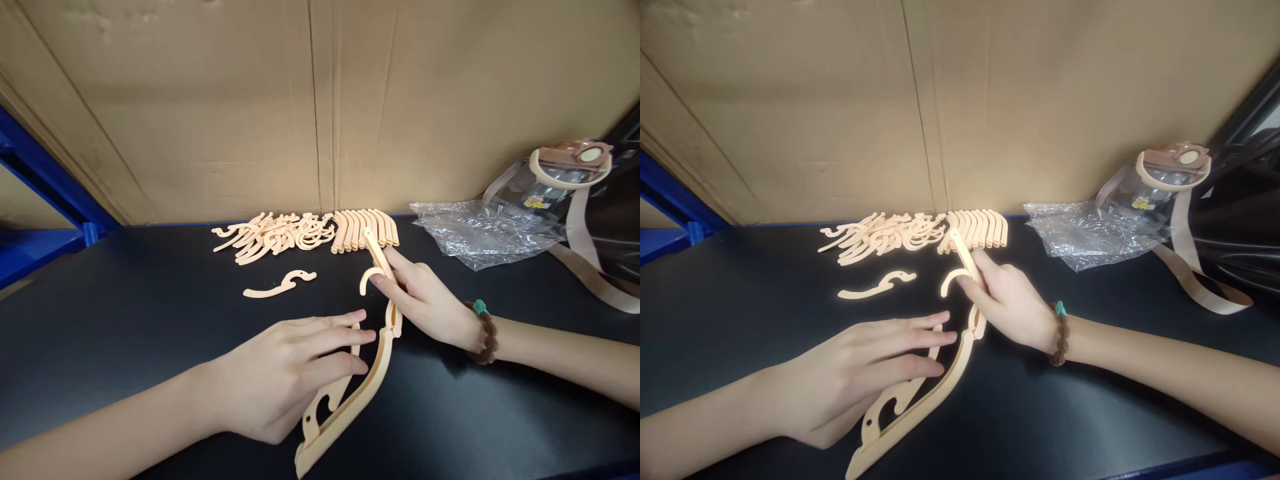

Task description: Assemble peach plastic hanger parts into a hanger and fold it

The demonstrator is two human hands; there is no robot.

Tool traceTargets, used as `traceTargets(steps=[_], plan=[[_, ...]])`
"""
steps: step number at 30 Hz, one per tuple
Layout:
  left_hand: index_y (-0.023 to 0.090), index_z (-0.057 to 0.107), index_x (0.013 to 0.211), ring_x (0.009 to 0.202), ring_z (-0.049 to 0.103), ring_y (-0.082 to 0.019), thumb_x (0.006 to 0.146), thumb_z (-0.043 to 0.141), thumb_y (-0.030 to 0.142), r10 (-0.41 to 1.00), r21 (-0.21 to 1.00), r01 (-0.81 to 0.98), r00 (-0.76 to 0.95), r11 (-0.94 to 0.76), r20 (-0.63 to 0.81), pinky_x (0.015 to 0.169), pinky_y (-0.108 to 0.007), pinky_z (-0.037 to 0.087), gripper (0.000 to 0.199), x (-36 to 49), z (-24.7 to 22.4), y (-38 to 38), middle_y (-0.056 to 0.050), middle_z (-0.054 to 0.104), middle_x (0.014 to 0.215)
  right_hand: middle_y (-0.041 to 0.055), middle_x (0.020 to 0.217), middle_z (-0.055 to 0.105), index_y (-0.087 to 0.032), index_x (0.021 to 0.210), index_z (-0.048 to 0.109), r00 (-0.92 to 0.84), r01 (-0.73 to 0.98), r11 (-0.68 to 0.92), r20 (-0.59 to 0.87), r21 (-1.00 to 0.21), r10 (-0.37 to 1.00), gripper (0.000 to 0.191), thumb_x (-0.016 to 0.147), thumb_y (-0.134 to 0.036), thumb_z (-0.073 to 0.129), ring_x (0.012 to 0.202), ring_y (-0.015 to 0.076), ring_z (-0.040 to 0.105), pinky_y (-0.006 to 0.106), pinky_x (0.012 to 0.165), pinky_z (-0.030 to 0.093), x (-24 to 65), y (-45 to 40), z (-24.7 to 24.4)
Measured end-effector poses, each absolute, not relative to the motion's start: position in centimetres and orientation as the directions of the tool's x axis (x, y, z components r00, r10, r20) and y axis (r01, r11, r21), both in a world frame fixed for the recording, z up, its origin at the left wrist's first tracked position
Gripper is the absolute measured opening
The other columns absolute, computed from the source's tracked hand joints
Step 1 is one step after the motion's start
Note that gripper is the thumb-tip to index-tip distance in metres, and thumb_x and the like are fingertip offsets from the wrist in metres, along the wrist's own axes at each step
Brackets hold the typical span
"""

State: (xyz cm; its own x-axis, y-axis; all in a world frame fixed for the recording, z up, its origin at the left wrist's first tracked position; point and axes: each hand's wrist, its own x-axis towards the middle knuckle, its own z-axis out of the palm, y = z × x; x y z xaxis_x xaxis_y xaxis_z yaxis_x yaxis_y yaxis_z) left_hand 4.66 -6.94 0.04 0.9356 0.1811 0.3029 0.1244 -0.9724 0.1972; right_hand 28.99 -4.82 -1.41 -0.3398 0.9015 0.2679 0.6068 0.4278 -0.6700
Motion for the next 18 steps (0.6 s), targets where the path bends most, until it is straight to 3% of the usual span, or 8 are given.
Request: traceTargets(steps=[5, 9, 14, 18], plan=[[0.014, 0.062, 0.106, 0.133, 0.048, -0.024, 0.082, 0.06, 0.021, 0.288, 0.368, 0.172, 0.913, -0.914, 0.29, 0.112, -0.035, 0.04, 0.025, 5.3, 0.5, -7.4, -0.014, 0.063, 0.13, -0.0088, 0.055, 0.039, -0.023, 0.085, 0.043, -0.365, 0.594, 0.435, 0.256, -0.676, 0.895, 0.026, 0.098, -0.045, 0.042, 0.045, 0.0087, 0.038, 0.023, 0.045, 0.028, 29.0, -4.7, -1.3], [0.017, 0.063, 0.102, 0.132, 0.049, -0.02, 0.084, 0.063, 0.02, 0.379, 0.445, 0.262, 0.904, -0.856, 0.197, 0.113, -0.031, 0.038, 0.018, 5.6, 0.7, -7.8, -0.01, 0.061, 0.134, -0.0083, 0.056, 0.039, -0.022, 0.081, 0.043, -0.4, 0.584, 0.455, 0.249, -0.672, 0.882, 0.026, 0.097, -0.042, 0.044, 0.047, 0.0081, 0.038, 0.023, 0.045, 0.027, 29.0, -4.7, -1.3], [0.017, 0.054, 0.128, 0.136, 0.044, -0.021, 0.081, 0.065, 0.02, 0.423, 0.464, 0.338, 0.901, -0.818, 0.09, 0.119, -0.044, 0.024, 0.048, 5.5, 1.0, -8.4, -0.009, 0.049, 0.146, -0.0082, 0.055, 0.038, -0.021, 0.08, 0.046, -0.441, 0.585, 0.485, 0.247, -0.65, 0.863, 0.024, 0.097, -0.038, 0.045, 0.046, 0.0073, 0.037, 0.022, 0.045, 0.027, 29.0, -4.6, -1.4], [0.014, 0.045, 0.139, 0.139, 0.037, -0.021, 0.084, 0.059, 0.016, 0.415, 0.447, 0.337, 0.906, -0.829, 0.087, 0.117, -0.043, 0.028, 0.057, 5.4, 1.2, -8.9, -0.012, 0.042, 0.15, -0.0086, 0.054, 0.036, -0.021, 0.08, 0.048, -0.457, 0.594, 0.497, 0.242, -0.633, 0.856, 0.023, 0.096, -0.036, 0.046, 0.045, 0.007, 0.034, 0.022, 0.044, 0.026, 28.9, -4.6, -1.4]])
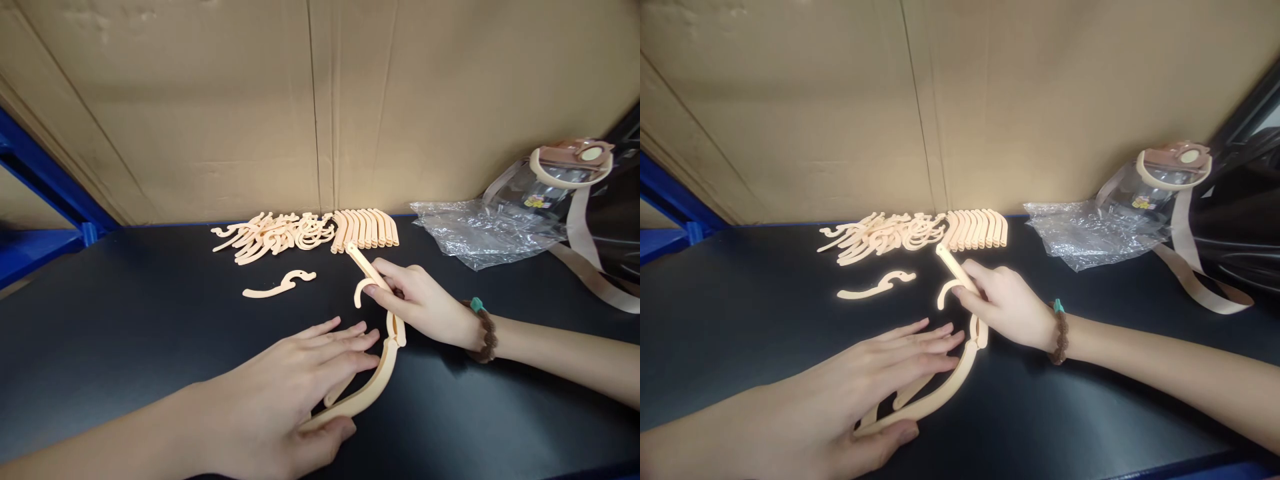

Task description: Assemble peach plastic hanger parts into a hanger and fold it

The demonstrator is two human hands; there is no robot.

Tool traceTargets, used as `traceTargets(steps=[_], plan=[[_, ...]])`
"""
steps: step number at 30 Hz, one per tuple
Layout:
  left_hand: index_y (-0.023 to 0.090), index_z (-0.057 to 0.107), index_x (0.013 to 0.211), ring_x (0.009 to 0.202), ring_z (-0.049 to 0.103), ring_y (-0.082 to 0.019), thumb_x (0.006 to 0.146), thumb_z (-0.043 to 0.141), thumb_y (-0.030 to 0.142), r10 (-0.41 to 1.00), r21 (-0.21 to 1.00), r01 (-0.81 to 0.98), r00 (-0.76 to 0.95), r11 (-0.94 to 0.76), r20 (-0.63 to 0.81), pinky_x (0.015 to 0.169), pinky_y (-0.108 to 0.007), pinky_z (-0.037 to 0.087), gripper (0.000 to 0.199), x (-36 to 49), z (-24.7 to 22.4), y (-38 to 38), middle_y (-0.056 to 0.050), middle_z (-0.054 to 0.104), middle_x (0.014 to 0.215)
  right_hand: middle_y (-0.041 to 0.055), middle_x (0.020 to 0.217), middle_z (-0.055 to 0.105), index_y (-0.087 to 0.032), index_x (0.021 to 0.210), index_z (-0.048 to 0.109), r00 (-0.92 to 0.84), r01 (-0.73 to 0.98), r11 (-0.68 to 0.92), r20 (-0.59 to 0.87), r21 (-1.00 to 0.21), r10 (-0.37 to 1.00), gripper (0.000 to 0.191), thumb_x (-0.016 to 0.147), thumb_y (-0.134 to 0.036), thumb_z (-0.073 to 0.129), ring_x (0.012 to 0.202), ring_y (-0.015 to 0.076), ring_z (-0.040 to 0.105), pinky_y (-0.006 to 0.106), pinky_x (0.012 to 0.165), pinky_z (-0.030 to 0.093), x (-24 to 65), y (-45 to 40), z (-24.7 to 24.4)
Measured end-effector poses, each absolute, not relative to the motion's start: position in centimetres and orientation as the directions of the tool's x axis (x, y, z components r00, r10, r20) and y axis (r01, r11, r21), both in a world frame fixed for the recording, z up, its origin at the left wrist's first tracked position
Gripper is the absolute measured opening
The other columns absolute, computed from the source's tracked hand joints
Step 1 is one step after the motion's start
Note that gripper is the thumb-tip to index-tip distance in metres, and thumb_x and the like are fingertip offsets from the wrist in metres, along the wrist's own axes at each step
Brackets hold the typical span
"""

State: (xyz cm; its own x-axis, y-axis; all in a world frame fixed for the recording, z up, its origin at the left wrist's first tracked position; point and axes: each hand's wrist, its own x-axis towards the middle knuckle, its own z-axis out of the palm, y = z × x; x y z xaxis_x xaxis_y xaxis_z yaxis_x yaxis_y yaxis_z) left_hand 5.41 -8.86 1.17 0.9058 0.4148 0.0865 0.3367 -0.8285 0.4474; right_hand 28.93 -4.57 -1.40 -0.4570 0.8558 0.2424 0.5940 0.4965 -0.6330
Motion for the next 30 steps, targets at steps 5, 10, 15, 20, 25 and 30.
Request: traceTargets(steps=[5, 10, 15, 20, 25, 30], plan=[[0.012, 0.034, 0.147, 0.141, 0.034, -0.017, 0.086, 0.048, 0.007, 0.387, 0.421, 0.308, 0.915, -0.853, 0.113, 0.117, -0.037, 0.031, 0.063, 5.4, 1.0, -8.9, -0.01, 0.041, 0.151, -0.009, 0.053, 0.035, -0.021, 0.075, 0.043, -0.455, 0.602, 0.513, 0.265, -0.612, 0.85, 0.025, 0.095, -0.035, 0.047, 0.045, 0.0067, 0.032, 0.022, 0.045, 0.025, 29.0, -4.5, -1.5], [0.021, 0.019, 0.153, 0.141, 0.035, -0.018, 0.085, 0.046, 0.005, 0.378, 0.389, 0.294, 0.912, -0.873, 0.16, 0.116, -0.039, 0.032, 0.075, 5.1, 0.4, -8.8, -0.008, 0.038, 0.153, -0.0088, 0.054, 0.035, -0.02, 0.077, 0.047, -0.456, 0.585, 0.513, 0.268, -0.628, 0.848, 0.025, 0.095, -0.037, 0.047, 0.046, 0.0068, 0.033, 0.022, 0.045, 0.025, 29.0, -4.4, -1.5], [0.016, 0.027, 0.149, 0.138, 0.041, -0.019, 0.09, 0.044, 0.009, 0.401, 0.33, 0.327, 0.897, -0.885, 0.187, 0.116, -0.041, 0.033, 0.062, 5.1, 0.1, -8.7, -0.011, 0.047, 0.147, -0.0085, 0.055, 0.035, -0.019, 0.081, 0.054, -0.447, 0.568, 0.498, 0.263, -0.655, 0.855, 0.025, 0.096, -0.037, 0.047, 0.047, 0.0069, 0.033, 0.022, 0.045, 0.026, 29.0, -4.4, -1.3], [0.014, 0.043, 0.138, 0.129, 0.053, -0.021, 0.094, 0.042, 0.011, 0.431, 0.278, 0.368, 0.875, -0.888, 0.219, 0.112, -0.041, 0.038, 0.045, 5.6, -0.1, -8.7, -0.011, 0.062, 0.133, -0.0084, 0.056, 0.034, -0.019, 0.078, 0.052, -0.434, 0.559, 0.498, 0.277, -0.663, 0.857, 0.026, 0.096, -0.037, 0.048, 0.048, 0.0072, 0.033, 0.022, 0.045, 0.026, 29.1, -4.6, -1.2], [0.02, 0.061, 0.11, 0.092, 0.065, -0.021, 0.09, 0.058, 0.024, 0.64, 0.33, 0.551, 0.7, -0.766, 0.317, 0.082, -0.035, 0.052, 0.02, 5.5, -0.7, -7.7, -0.006, 0.069, 0.104, -0.0076, 0.057, 0.037, -0.02, 0.079, 0.051, -0.429, 0.543, 0.512, 0.304, -0.666, 0.851, 0.026, 0.096, -0.04, 0.048, 0.049, 0.0077, 0.036, 0.022, 0.047, 0.028, 29.2, -4.7, -1.3], [0.025, 0.059, 0.11, 0.077, 0.065, -0.016, 0.083, 0.068, 0.033, 0.808, 0.615, 0.547, 0.512, -0.568, 0.291, 0.072, -0.029, 0.053, 0.03, 5.1, -1.2, -6.4, 0.002, 0.067, 0.086, -0.0068, 0.06, 0.04, -0.021, 0.084, 0.052, -0.465, 0.51, 0.53, 0.302, -0.677, 0.832, 0.029, 0.097, -0.046, 0.045, 0.05, 0.008, 0.039, 0.022, 0.047, 0.031, 29.2, -4.8, -1.1]])
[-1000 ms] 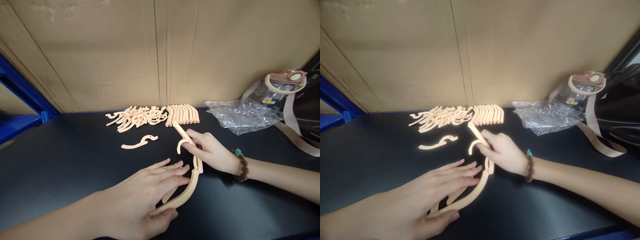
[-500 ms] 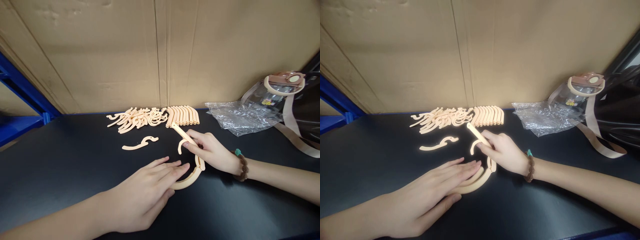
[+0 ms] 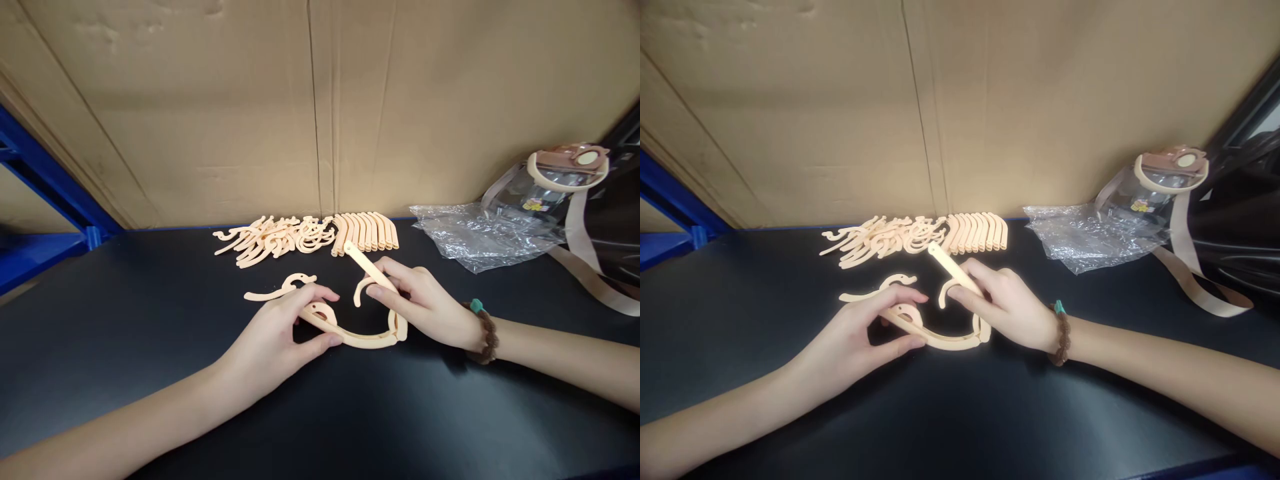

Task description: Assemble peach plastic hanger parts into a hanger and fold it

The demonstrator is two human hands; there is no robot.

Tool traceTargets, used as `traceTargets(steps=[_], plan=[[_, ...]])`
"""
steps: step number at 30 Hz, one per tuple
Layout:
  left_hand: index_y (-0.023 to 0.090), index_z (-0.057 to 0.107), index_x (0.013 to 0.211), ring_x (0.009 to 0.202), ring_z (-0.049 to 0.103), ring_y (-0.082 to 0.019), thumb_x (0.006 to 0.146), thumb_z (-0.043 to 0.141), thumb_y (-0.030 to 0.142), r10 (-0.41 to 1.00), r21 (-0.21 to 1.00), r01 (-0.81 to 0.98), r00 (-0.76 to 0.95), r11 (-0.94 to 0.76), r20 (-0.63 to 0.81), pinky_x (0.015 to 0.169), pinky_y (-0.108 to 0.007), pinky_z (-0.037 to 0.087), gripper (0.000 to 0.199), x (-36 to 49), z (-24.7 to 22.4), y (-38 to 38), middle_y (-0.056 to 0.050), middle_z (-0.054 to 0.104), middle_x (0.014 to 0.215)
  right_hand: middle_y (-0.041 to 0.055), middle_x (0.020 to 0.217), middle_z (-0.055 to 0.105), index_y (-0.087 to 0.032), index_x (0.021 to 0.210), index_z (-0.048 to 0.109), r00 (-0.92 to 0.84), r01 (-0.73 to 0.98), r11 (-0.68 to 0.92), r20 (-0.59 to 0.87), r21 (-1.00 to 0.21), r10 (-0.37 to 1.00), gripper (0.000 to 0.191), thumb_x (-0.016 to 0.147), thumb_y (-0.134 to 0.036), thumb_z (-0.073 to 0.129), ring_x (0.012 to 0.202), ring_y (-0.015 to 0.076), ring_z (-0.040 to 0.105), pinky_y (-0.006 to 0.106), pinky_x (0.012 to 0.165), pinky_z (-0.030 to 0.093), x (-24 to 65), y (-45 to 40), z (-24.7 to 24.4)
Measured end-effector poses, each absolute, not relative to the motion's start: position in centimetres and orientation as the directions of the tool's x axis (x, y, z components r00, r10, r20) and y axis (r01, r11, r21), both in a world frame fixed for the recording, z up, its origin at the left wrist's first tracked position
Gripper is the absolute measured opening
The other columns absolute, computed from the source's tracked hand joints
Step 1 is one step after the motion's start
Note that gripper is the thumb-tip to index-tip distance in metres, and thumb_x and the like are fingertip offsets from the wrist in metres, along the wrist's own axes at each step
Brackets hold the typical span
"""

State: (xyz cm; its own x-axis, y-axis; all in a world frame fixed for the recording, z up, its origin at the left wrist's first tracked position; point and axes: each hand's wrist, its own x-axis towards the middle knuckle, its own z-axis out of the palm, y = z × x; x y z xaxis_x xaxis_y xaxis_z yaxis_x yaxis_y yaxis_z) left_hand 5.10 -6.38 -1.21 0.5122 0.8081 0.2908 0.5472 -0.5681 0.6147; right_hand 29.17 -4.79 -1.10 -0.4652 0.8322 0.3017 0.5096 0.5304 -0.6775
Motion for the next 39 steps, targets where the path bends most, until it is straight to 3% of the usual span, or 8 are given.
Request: traceTargets(steps=[6, 12, 17, 20, 23, 27, 32, 39], plan=[[0.022, 0.056, 0.109, 0.068, 0.064, -0.013, 0.073, 0.077, 0.032, 0.921, 0.923, 0.339, 0.387, -0.182, 0.039, 0.068, -0.027, 0.054, 0.043, 5.6, -0.4, -6.1, 0.005, 0.067, 0.077, -0.0055, 0.062, 0.042, -0.02, 0.075, 0.045, -0.563, 0.435, 0.622, 0.343, -0.651, 0.752, 0.033, 0.1, -0.041, 0.039, 0.051, 0.0068, 0.039, 0.022, 0.049, 0.032, 29.3, -5.1, -0.8], [0.017, 0.065, 0.092, 0.093, 0.068, -0.02, 0.082, 0.07, 0.032, 0.905, 0.978, 0.19, 0.425, -0.09, 0.001, 0.091, -0.037, 0.053, 0.018, 5.7, 0.4, -6.0, -0.003, 0.07, 0.094, -0.0069, 0.059, 0.034, -0.019, 0.065, 0.039, -0.567, 0.356, 0.544, 0.287, -0.76, 0.772, 0.039, 0.094, -0.041, 0.053, 0.051, 0.0057, 0.03, 0.022, 0.046, 0.026, 29.2, -5.1, -1.0], [0.019, 0.065, 0.1, 0.093, 0.067, -0.018, 0.087, 0.065, 0.031, 0.893, 0.971, 0.191, 0.448, -0.145, 0.046, 0.088, -0.032, 0.053, 0.019, 5.7, 0.1, -6.1, -0.001, 0.069, 0.094, -0.008, 0.06, 0.051, -0.02, 0.092, 0.048, -0.656, 0.156, 0.182, 0.036, -0.971, 0.754, 0.023, 0.092, -0.041, 0.057, 0.047, 0.0046, 0.045, 0.016, 0.041, 0.033, 28.8, -5.3, -1.1], [0.021, 0.052, 0.116, 0.088, 0.067, -0.017, 0.087, 0.063, 0.033, 0.928, 0.974, 0.194, 0.371, -0.114, 0.035, 0.08, -0.03, 0.054, 0.033, 5.7, -0.3, -5.9, 0.0, 0.069, 0.09, -0.0029, 0.07, 0.065, -0.021, 0.102, 0.042, -0.736, 0.037, -0.001, -0.028, -0.999, 0.676, 0.028, 0.09, -0.035, 0.063, 0.053, 0.0084, 0.06, 0.014, 0.037, 0.04, 28.5, -5.4, -1.3], [0.02, 0.051, 0.107, 0.089, 0.065, -0.016, 0.088, 0.061, 0.032, 0.927, 0.962, 0.228, 0.37, -0.151, 0.058, 0.081, -0.03, 0.053, 0.024, 5.7, -0.5, -5.9, 0.0, 0.067, 0.092, -0.0028, 0.074, 0.066, -0.021, 0.096, 0.042, -0.759, -0.052, -0.087, -0.017, -0.995, 0.651, 0.031, 0.084, -0.027, 0.07, 0.064, 0.0138, 0.07, 0.015, 0.038, 0.049, 28.4, -5.2, -1.6], [0.023, 0.052, 0.107, 0.084, 0.062, -0.013, 0.089, 0.06, 0.029, 0.888, 0.862, 0.354, 0.412, -0.363, 0.205, 0.071, -0.027, 0.051, 0.021, 5.6, -0.5, -6.5, 0.0, 0.063, 0.101, -0.005, 0.073, 0.066, -0.018, 0.091, 0.046, -0.76, -0.038, -0.102, -0.037, -0.994, 0.649, 0.031, 0.079, -0.02, 0.075, 0.048, 0.0064, 0.063, 0.013, 0.039, 0.049, 28.4, -5.0, -1.8], [0.028, 0.053, 0.113, 0.079, 0.058, -0.011, 0.084, 0.066, 0.022, 0.794, 0.656, 0.476, 0.496, -0.587, 0.35, 0.067, -0.025, 0.046, 0.033, 5.5, -0.7, -7.4, 0.005, 0.063, 0.096, -0.0021, 0.077, 0.066, -0.015, 0.1, 0.056, -0.755, 0.003, -0.029, -0.022, -1.0, 0.655, 0.033, 0.075, -0.021, 0.078, 0.059, 0.0069, 0.062, 0.013, 0.043, 0.051, 28.2, -5.1, -1.4], [0.027, 0.062, 0.107, 0.072, 0.057, -0.011, 0.087, 0.059, 0.021, 0.829, 0.614, 0.564, 0.449, -0.553, 0.334, 0.062, -0.023, 0.045, 0.022, 5.2, -0.9, -7.2, 0.004, 0.063, 0.085, -0.0008, 0.071, 0.063, -0.015, 0.083, 0.056, -0.719, 0.028, 0.163, 0.093, -0.986, 0.689, 0.025, 0.092, -0.038, 0.059, 0.049, 0.0043, 0.053, 0.016, 0.044, 0.043, 28.7, -5.3, -1.2]])
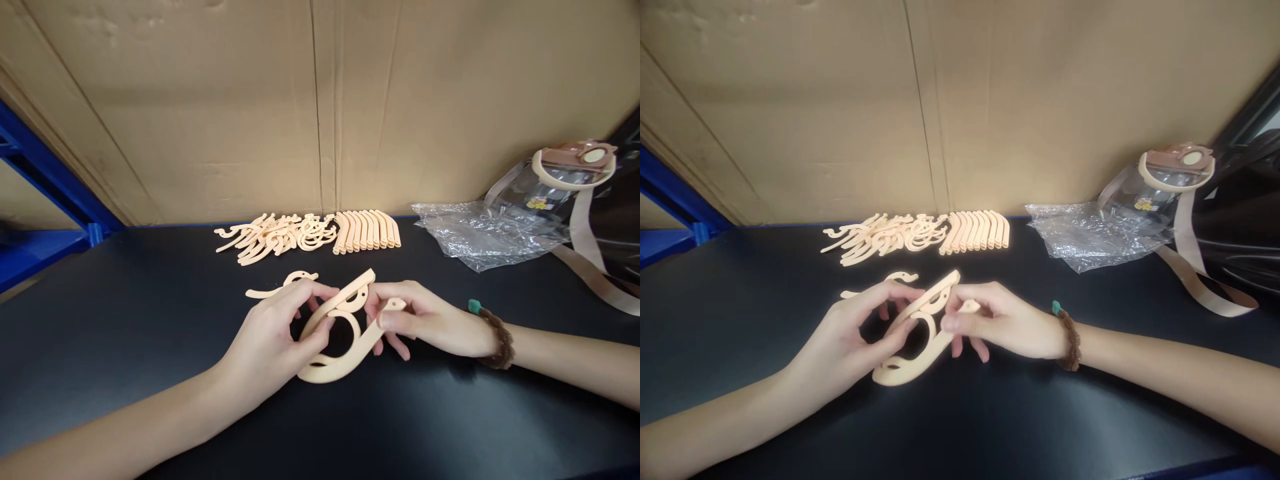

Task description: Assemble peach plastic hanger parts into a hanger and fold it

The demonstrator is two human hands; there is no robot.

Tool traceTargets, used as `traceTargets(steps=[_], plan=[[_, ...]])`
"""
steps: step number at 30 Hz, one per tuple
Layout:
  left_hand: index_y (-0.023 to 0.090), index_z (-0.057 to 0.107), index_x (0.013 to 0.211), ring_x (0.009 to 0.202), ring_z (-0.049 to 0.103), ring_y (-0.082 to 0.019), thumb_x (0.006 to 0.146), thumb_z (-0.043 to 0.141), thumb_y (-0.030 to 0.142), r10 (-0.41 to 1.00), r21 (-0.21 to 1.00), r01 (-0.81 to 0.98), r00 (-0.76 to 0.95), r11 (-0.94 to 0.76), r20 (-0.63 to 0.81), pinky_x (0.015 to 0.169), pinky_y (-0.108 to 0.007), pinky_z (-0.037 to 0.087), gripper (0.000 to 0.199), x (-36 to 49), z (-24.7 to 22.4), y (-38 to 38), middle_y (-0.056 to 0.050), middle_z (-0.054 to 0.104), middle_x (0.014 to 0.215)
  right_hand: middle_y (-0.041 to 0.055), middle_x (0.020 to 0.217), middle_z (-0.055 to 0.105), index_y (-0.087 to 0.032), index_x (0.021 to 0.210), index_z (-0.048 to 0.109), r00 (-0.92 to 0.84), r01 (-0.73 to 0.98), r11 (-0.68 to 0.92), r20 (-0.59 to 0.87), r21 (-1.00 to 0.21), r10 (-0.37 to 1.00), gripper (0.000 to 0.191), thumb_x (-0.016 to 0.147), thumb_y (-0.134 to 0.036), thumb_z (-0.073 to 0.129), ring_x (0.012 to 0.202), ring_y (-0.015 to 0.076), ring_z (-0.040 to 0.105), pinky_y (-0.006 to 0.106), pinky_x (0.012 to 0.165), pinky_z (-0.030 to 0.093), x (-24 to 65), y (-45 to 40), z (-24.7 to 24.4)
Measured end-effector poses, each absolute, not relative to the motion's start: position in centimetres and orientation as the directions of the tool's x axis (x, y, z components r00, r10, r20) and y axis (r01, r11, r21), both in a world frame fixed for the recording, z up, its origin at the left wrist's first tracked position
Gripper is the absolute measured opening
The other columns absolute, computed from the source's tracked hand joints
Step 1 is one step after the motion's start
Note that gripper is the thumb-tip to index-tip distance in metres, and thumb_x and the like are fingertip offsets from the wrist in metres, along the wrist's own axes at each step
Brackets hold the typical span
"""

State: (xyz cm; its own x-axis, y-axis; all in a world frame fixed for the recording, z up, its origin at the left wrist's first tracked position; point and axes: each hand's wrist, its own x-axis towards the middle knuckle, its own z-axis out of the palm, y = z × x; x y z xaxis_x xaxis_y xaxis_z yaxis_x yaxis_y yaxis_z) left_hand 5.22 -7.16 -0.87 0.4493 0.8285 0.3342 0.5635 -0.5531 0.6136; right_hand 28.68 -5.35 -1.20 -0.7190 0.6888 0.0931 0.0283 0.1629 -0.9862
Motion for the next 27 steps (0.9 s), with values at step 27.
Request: traceTargets(steps=[27], plan=[[0.024, 0.065, 0.108, 0.092, 0.059, -0.021, 0.093, 0.054, 0.035, 0.792, 0.313, 0.741, 0.469, -0.594, 0.392, 0.081, -0.038, 0.043, 0.022, 4.4, -0.7, -4.9, 0.0, 0.07, 0.104, -0.0053, 0.064, 0.053, -0.018, 0.078, 0.057, -0.826, 0.311, 0.909, 0.393, -0.278, 0.403, 0.011, 0.085, -0.025, 0.059, 0.059, 0.0088, 0.044, 0.023, 0.057, 0.034, 28.6, -6.7, -1.9]])
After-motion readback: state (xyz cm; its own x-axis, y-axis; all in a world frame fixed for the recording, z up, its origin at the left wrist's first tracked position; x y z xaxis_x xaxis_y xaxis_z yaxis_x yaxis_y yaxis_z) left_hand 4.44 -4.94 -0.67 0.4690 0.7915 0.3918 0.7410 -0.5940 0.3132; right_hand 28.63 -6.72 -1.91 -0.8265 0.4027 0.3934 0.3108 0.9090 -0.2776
